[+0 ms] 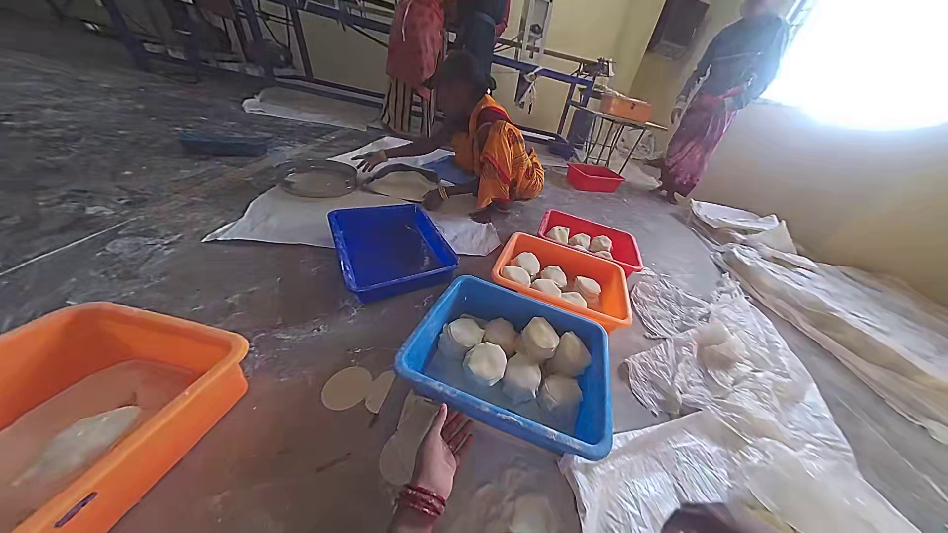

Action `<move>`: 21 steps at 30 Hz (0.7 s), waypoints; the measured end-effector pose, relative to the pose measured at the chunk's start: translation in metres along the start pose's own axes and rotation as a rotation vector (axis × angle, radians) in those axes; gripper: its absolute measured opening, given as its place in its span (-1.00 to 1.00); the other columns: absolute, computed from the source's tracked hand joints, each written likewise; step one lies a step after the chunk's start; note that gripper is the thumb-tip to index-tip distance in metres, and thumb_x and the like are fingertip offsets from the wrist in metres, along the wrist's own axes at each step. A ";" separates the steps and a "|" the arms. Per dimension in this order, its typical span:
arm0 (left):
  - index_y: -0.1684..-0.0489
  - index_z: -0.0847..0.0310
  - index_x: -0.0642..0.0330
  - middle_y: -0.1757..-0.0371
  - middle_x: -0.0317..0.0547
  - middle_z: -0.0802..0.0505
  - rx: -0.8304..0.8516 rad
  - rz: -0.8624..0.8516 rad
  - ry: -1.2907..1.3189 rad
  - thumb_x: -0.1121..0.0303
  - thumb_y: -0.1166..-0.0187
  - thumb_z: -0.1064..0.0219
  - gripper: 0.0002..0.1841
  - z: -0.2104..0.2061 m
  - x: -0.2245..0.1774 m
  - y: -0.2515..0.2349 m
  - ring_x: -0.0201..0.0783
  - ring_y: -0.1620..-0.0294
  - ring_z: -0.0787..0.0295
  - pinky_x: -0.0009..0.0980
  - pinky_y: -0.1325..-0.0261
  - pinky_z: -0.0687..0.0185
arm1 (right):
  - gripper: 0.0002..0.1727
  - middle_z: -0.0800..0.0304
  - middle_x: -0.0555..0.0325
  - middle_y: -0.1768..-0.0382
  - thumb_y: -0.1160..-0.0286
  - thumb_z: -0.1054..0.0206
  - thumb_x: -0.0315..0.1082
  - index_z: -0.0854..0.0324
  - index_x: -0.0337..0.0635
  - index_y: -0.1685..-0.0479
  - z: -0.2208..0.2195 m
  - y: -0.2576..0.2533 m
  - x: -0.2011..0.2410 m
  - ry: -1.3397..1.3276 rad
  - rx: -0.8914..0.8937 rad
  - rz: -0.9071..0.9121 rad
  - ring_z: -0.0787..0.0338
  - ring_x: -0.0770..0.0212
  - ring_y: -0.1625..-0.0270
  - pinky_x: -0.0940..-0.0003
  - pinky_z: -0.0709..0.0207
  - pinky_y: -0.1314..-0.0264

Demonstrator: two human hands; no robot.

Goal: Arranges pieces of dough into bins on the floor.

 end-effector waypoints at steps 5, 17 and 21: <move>-0.59 -0.33 0.22 -0.42 0.14 -0.68 -0.003 -0.013 0.021 0.02 -0.81 -0.07 -0.46 -0.006 -0.002 -0.009 -0.02 -0.27 -0.74 -0.09 -0.21 -0.66 | -0.56 -0.76 -0.14 -0.21 -0.55 -0.42 -0.09 -0.70 -0.21 -0.24 0.060 -0.183 0.026 0.526 0.037 0.056 -0.67 -0.22 -0.38 -0.23 -0.49 -0.42; -0.19 -0.41 0.33 -0.13 0.25 -0.75 0.060 -0.050 0.112 0.38 -0.77 -0.19 -0.78 -0.025 0.003 -0.003 0.05 0.08 -0.87 -0.10 0.05 -0.84 | -0.13 -0.64 -0.25 -0.45 -0.32 -0.59 0.14 -0.50 -0.24 -0.56 0.050 -0.459 0.027 -0.191 -0.134 -0.218 -0.61 -0.15 -0.53 -0.17 -0.36 -0.62; -0.33 -0.36 0.33 -0.19 0.29 -0.73 0.046 -0.056 0.116 0.37 -0.76 -0.20 -0.69 -0.029 0.004 -0.002 0.09 0.05 -0.87 -0.08 0.04 -0.84 | -0.16 -0.73 -0.24 -0.31 -0.21 -0.63 0.16 -0.63 -0.27 -0.39 0.055 -0.467 0.026 -0.126 -0.117 -0.292 -0.68 -0.16 -0.41 -0.22 -0.44 -0.50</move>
Point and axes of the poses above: each hand's wrist, its own y-axis away from the middle knuckle, its own z-axis out of the back of the hand, x = y × z, the point moved 2 cm from there along -y, towards the middle knuckle
